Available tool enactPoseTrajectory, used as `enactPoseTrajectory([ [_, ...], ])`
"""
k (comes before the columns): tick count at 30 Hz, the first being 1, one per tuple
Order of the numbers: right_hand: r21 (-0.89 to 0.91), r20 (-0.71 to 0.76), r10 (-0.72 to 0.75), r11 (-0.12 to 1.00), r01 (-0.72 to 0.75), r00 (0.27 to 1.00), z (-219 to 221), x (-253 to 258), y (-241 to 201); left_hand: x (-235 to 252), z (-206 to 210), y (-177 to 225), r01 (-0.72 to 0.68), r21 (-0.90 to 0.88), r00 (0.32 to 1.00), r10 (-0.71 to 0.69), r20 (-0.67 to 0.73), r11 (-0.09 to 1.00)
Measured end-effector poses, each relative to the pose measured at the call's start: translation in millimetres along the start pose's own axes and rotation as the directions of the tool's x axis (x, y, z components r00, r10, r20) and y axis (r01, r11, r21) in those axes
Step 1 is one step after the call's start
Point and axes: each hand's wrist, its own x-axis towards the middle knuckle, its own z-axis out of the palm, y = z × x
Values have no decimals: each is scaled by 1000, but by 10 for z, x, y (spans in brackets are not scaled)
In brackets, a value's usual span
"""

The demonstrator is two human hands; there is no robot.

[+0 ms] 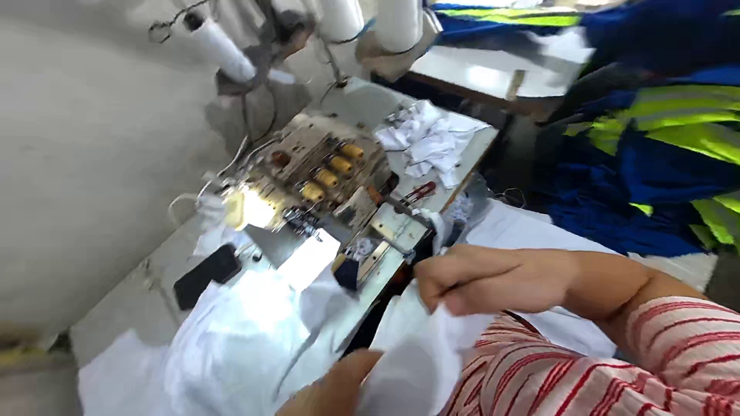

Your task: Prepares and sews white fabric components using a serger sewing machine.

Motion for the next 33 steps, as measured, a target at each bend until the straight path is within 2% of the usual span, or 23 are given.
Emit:
enactPoseTrajectory([
  [1, 74, 32, 42, 996, -44, 999, -45, 2, -25, -55, 119, -89, 48, 13, 997, -49, 60, 999],
  [3, 182, 65, 53, 981, -65, 996, -139, 11, -17, -253, 468, -423, 135, 1, 987, -134, 91, 991],
  [5, 222, 64, 78, 971, -90, 995, -233, 50, 4, -536, 632, -784, 170, -103, 984, -164, 67, 980],
  [6, 221, 95, 95, 969, -114, 991, -285, 84, 36, -682, 569, -887, 168, -183, 986, -168, 17, 969],
  [7, 207, 152, 112, 968, -143, 982, -334, 119, 84, -808, 407, -905, 171, -283, 981, -189, -38, 944],
  [9, 215, 322, 138, 953, -215, 937, -386, 186, 205, -970, -76, -691, 193, -467, 942, -296, -158, 863],
  [11, 227, 497, 138, 932, -282, 857, -398, 261, 343, -997, -511, -532, 85, -577, 902, -309, -302, 813],
  [13, 252, 592, 106, 917, -308, 799, -386, 337, 459, -995, -870, -572, 14, -538, 872, -274, -406, 843],
  [14, 278, 604, 81, 911, -305, 793, -382, 375, 512, -1013, -1022, -665, 1, -491, 860, -252, -444, 871],
  [16, 351, 572, 67, 881, -317, 818, -372, 440, 603, -952, -1307, -909, 77, -230, 864, -180, -470, 970],
  [18, 396, 486, 106, 858, -327, 867, -375, 495, 707, -789, -1496, -1280, 120, -12, 838, -108, -535, 993],
  [22, 446, 237, 228, 838, -314, 944, -329, 605, 1000, -368, -1610, -1924, 261, 149, 772, -114, -626, 954],
  [24, 435, 92, 303, 845, -312, 949, -259, 643, 1154, -208, -1439, -2137, 428, 210, 744, -211, -634, 879],
  [26, 368, -56, 359, 875, -315, 932, -170, 680, 1246, -22, -1148, -2109, 564, 208, 746, -384, -544, 799],
  [27, 323, -105, 364, 892, -314, 925, -131, 689, 1281, 77, -962, -2032, 563, 207, 769, -415, -486, 800],
  [29, 272, -152, 359, 911, -310, 921, -68, 692, 1307, 258, -504, -1842, 416, 190, 860, -317, -400, 889],
  [31, 234, -173, 346, 924, -303, 922, -29, 710, 1269, 429, -15, -1619, 155, 21, 945, -142, -293, 988],
  [33, 183, -170, 303, 945, -272, 938, -22, 723, 1192, 598, 327, -1393, 25, -159, 995, -39, -89, 987],
])
